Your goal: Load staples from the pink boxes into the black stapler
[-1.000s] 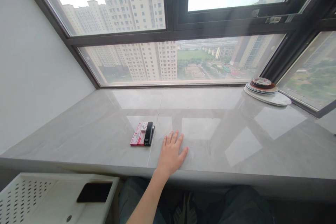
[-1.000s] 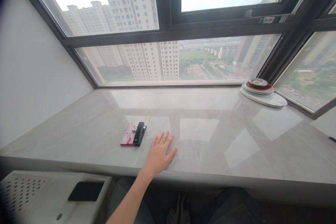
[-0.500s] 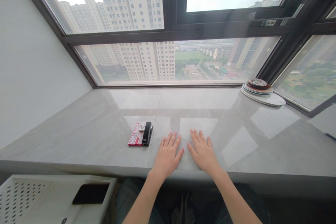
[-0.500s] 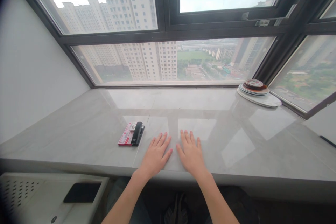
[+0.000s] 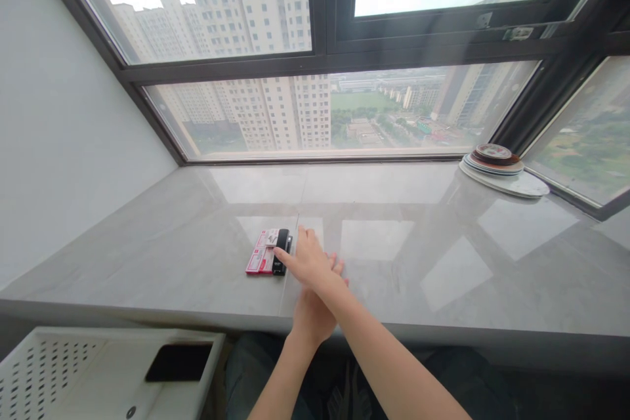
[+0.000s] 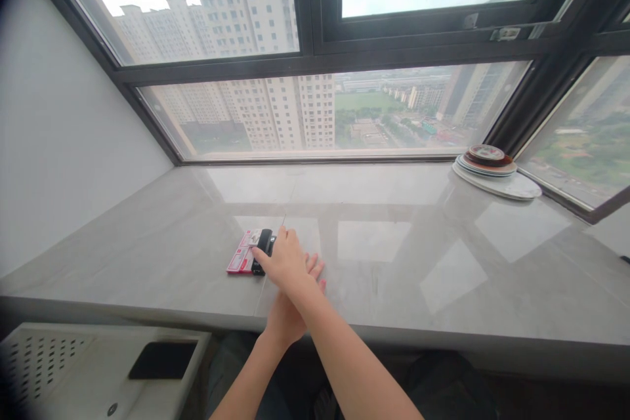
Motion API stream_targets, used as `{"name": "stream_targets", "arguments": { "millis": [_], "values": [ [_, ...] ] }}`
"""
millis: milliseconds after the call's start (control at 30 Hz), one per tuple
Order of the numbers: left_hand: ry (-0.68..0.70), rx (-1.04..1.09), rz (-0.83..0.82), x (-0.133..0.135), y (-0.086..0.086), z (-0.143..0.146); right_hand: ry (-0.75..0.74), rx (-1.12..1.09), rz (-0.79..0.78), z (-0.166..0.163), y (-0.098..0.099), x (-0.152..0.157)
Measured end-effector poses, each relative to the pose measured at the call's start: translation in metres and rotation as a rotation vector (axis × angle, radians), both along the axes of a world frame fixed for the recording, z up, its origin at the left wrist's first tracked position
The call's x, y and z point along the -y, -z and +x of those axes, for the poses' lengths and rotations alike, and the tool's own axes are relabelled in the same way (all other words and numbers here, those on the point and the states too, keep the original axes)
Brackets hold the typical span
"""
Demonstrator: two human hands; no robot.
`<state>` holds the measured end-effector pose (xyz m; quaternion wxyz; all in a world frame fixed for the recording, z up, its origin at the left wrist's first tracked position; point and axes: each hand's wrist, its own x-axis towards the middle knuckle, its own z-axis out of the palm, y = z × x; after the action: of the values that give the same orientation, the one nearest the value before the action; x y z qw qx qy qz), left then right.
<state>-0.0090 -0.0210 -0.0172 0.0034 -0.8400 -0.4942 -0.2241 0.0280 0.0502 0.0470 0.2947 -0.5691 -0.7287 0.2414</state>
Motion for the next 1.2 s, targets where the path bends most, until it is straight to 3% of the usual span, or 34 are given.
{"name": "stream_targets", "arguments": {
  "millis": [100,167,267,367,533,633,767,867,967,1100,1200],
  "values": [
    [-0.009,0.072,-0.010,-0.001,0.005,-0.003,-0.015,0.066,-0.024,-0.035,-0.005,-0.022],
    [0.019,0.103,-0.015,0.001,0.002,-0.005,-0.054,0.136,-0.003,-0.035,-0.008,-0.034],
    [0.057,0.162,-0.057,0.006,-0.013,-0.005,-0.118,0.185,0.046,0.000,-0.011,-0.044],
    [0.009,0.244,-0.107,0.012,-0.029,-0.002,-0.151,0.197,0.073,0.060,-0.009,-0.039],
    [-0.093,0.234,-0.102,0.006,-0.036,0.008,-0.036,0.117,0.175,0.139,0.007,-0.006],
    [-0.063,0.147,-0.093,-0.003,-0.034,0.016,0.095,0.032,0.251,0.145,0.018,0.009],
    [-0.030,0.091,-0.095,-0.013,-0.035,0.022,0.223,-0.066,0.290,0.128,0.019,0.011],
    [-0.056,0.070,-0.101,-0.018,-0.036,0.020,0.288,-0.324,0.273,0.123,0.010,0.005],
    [-0.107,0.054,-0.099,-0.022,-0.033,0.014,0.388,-0.806,0.214,0.139,0.006,-0.003],
    [-0.113,0.066,-0.093,-0.025,-0.028,0.011,0.547,-1.390,0.120,0.178,0.021,-0.006],
    [-0.100,0.107,-0.089,-0.025,-0.028,0.010,0.573,-1.560,-0.035,0.204,0.040,0.002]
  ]
}}
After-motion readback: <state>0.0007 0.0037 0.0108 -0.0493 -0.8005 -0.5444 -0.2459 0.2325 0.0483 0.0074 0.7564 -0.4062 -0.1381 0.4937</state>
